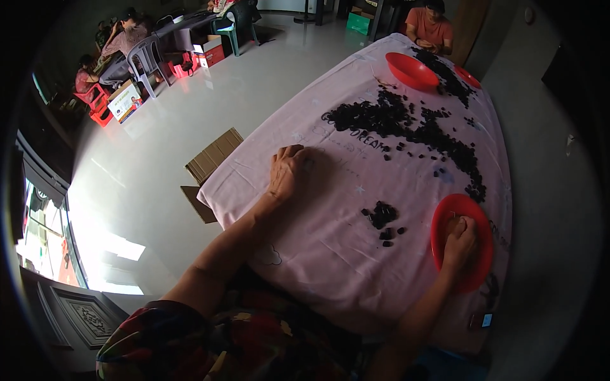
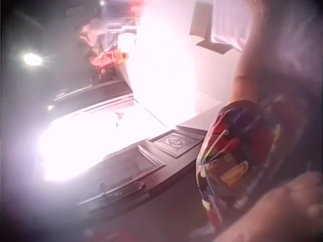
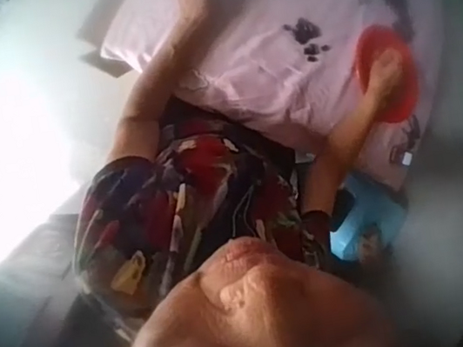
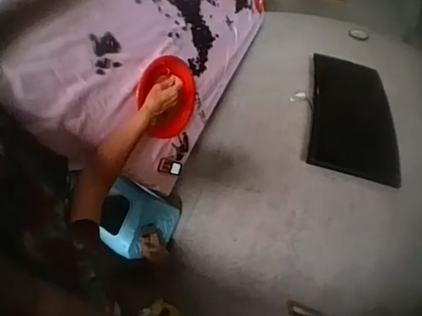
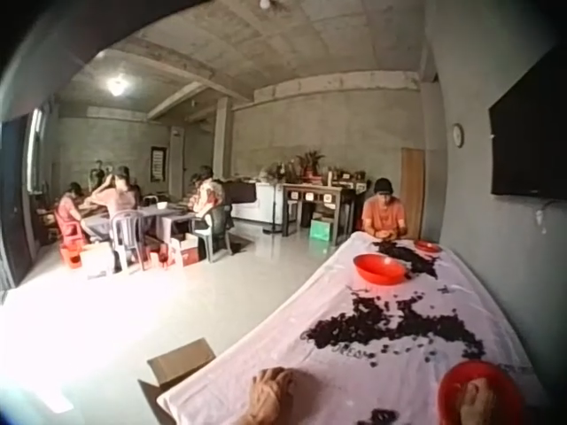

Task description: The person assembles small black components together by hand at a table.

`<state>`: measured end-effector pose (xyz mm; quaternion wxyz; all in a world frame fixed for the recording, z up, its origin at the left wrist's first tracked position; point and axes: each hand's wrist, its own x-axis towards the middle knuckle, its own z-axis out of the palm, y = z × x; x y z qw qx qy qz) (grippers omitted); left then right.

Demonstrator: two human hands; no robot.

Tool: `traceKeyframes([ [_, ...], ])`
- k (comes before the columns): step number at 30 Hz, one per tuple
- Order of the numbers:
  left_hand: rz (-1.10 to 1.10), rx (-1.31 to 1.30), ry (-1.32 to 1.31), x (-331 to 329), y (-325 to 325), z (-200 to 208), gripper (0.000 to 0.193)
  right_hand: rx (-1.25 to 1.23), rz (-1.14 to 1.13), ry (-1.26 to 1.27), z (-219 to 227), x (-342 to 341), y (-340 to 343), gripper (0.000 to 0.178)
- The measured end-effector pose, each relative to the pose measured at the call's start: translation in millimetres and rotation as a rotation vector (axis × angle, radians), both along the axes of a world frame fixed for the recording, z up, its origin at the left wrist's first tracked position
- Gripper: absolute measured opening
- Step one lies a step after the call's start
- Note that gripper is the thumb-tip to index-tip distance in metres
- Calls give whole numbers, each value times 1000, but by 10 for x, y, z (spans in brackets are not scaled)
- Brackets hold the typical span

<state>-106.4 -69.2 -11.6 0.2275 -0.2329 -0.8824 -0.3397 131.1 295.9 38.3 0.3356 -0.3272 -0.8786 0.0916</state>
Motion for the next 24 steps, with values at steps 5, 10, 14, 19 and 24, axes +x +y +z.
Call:
traceKeyframes([
  [5,-7,17,105,84,17,65,35,-45,-13,59,-40,18,20,21],
  [10,-428,-303,65,447,456,44,53,-131,58,39,-40,26,-14,26],
  [14,-590,-306,87,883,775,3,69,-90,70,32,31,15,-101,25],
  [19,-603,-319,-10,1027,970,17,74,-137,84,4,-21,32,-44,24],
  [24,-629,-334,50,766,1015,-46,63,-33,67,7,65,-40,-301,19],
])
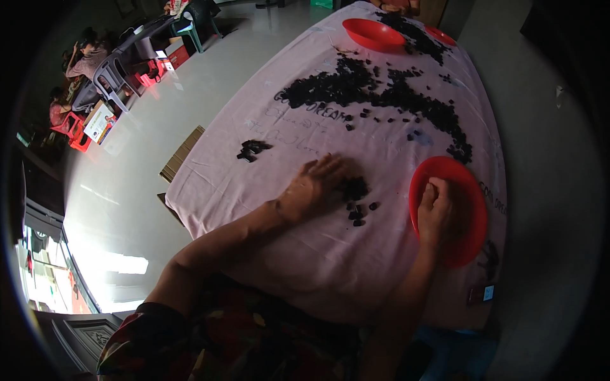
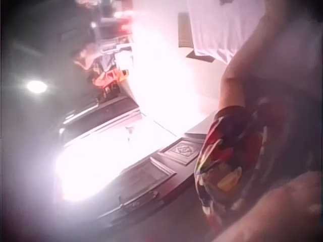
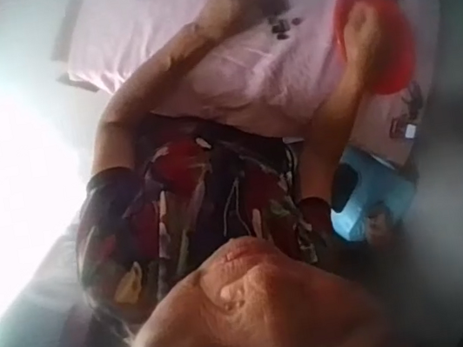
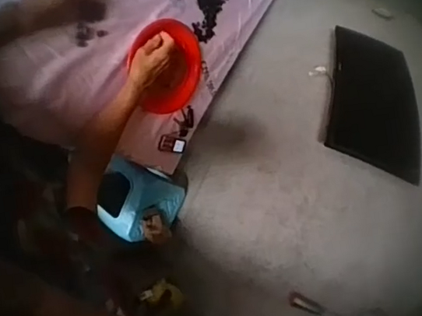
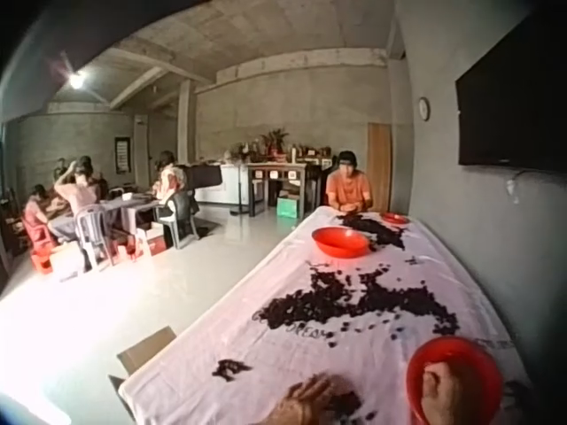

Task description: The person assembles small black components together by hand at a table.

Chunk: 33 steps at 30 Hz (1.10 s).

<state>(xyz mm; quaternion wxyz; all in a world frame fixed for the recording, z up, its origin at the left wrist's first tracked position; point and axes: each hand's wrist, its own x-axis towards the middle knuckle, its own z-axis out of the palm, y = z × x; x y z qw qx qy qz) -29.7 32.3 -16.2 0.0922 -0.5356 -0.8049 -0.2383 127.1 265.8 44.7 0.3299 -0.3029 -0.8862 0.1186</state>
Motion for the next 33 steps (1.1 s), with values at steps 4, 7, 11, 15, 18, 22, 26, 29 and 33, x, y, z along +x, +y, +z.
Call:
traceKeyframes([
  [4,-78,86,-110,-120,-114,158,49,-62,111,26,48,-62,-90,22],
  [7,-153,125,-41,-103,-103,113,49,-105,239,54,100,-96,-209,19],
  [11,-136,153,-127,-83,-154,102,48,-108,301,103,-17,-132,-214,18],
  [15,-172,58,-36,-61,-258,148,44,-297,442,116,18,-169,-412,18],
  [18,-101,189,-126,-28,-263,97,40,-429,705,-50,-81,-229,-507,17],
  [22,-118,169,-118,32,-240,124,37,-207,746,-50,-260,-290,-478,16],
  [26,-44,287,-191,149,-210,248,30,-353,728,75,-272,-283,-436,17],
  [29,-84,337,13,248,-179,266,30,-460,738,-24,-208,-252,-471,17],
  [33,-81,355,-65,165,-160,170,32,-289,721,55,-281,-307,-490,17],
])
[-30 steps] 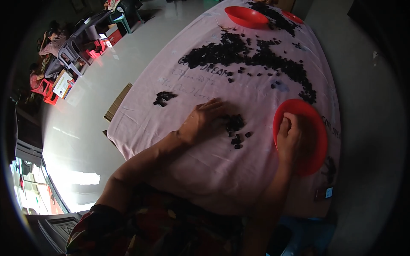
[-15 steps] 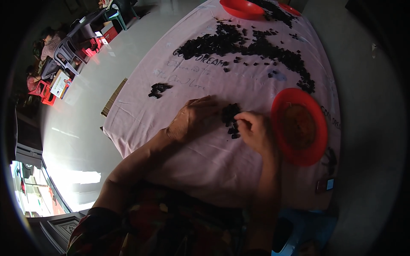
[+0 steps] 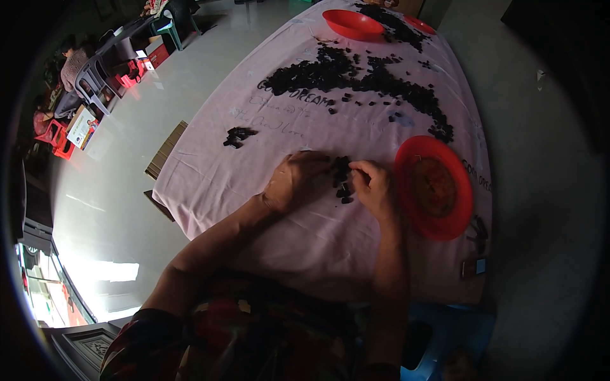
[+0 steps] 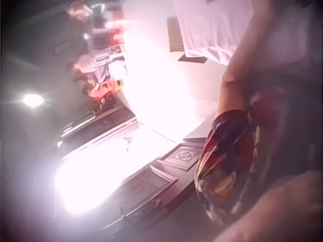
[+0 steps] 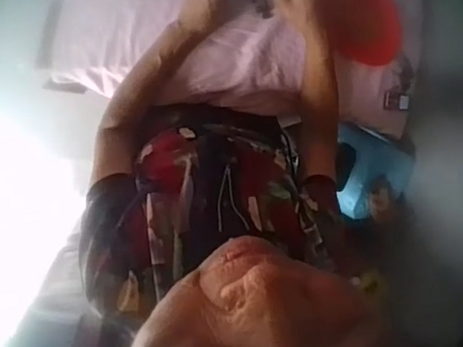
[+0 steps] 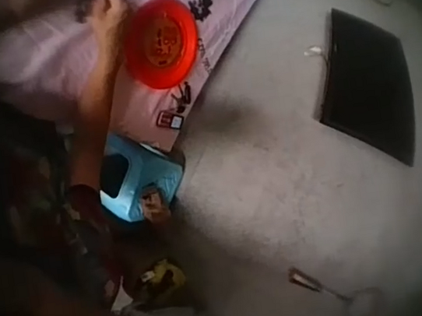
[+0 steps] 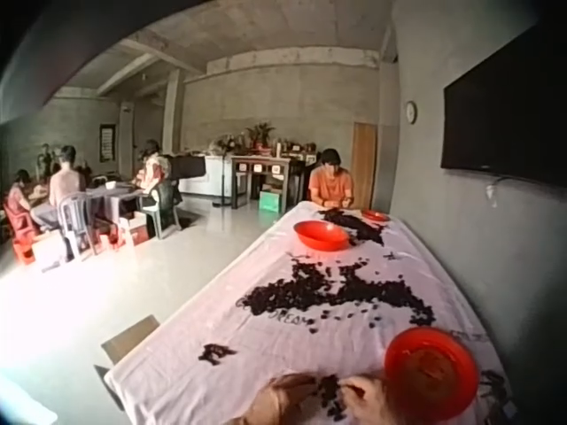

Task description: The person assembles small black components together by hand at a table.

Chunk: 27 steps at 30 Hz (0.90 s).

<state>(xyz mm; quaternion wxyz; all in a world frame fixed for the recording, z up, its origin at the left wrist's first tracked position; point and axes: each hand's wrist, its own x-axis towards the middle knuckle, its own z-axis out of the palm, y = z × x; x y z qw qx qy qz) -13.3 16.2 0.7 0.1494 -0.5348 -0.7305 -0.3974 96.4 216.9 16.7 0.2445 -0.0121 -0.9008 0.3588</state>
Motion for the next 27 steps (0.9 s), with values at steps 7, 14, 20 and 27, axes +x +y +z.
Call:
traceKeyframes([
  [7,37,117,-237,-20,-34,27,37,-52,51,-88,-1,-6,-40,18],
  [14,177,-53,-108,-10,150,42,27,-139,-14,-55,55,-8,-117,18],
  [20,227,-58,-216,67,230,68,26,-67,-10,-70,-15,-16,-87,18],
  [27,235,-26,-194,52,222,7,25,46,28,15,32,-44,-127,16],
])
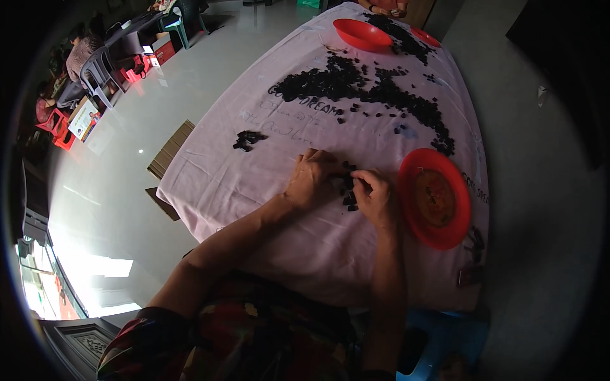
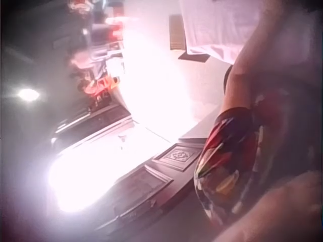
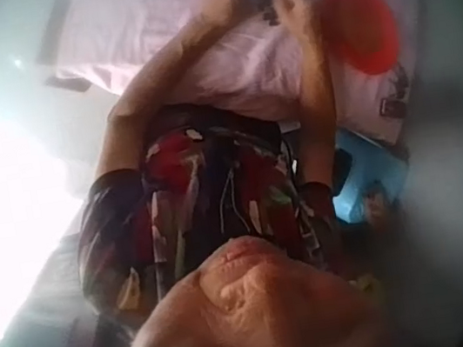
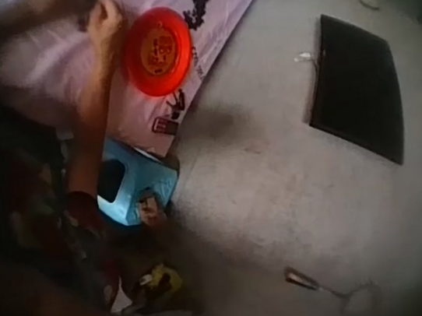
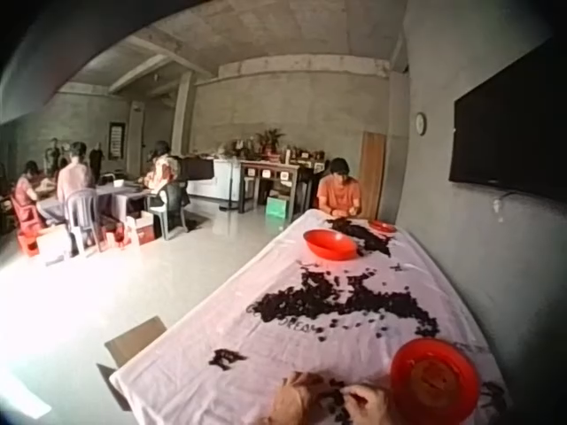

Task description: The person assembles small black components together by hand at a table.

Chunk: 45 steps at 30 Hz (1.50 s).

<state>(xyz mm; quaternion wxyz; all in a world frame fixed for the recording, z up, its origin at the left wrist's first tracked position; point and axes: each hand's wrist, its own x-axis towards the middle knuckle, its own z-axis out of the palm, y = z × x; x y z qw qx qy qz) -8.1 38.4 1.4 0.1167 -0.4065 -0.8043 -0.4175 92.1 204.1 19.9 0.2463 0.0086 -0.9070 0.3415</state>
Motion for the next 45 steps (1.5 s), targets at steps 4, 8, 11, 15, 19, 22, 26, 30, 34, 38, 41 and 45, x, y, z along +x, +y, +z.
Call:
traceKeyframes([
  [4,-42,83,45,-55,11,-54,21,18,-9,41,39,-1,-37,15],
  [8,-126,81,111,-146,7,-94,24,-12,-8,50,29,0,-56,17],
  [11,-155,168,245,-214,-61,-65,29,-79,-9,12,23,3,-53,18],
  [15,-45,402,-44,-263,-150,-86,32,-67,-10,33,-39,-7,-17,18],
  [19,-83,251,59,-313,-200,-71,28,-154,-38,-29,-83,-11,-13,17],
  [22,-158,118,184,-263,-224,-47,27,-170,-38,-88,-71,6,-24,15],
  [26,-249,240,95,-323,-175,-47,23,-119,-2,-25,-39,7,-45,13],
  [30,-195,273,-72,-283,-223,-12,23,-101,-27,-28,-16,24,-45,13],
  [34,-157,191,47,-405,-296,-16,23,-114,-14,-42,2,12,-60,13],
  [38,-147,49,171,-287,-313,18,20,-74,9,-18,-20,10,-40,13],
  [41,-156,24,111,-247,-314,44,19,-54,18,47,-65,-14,-19,13],
  [45,-129,2,100,-245,-308,18,20,-70,6,18,-42,-17,-64,15],
])
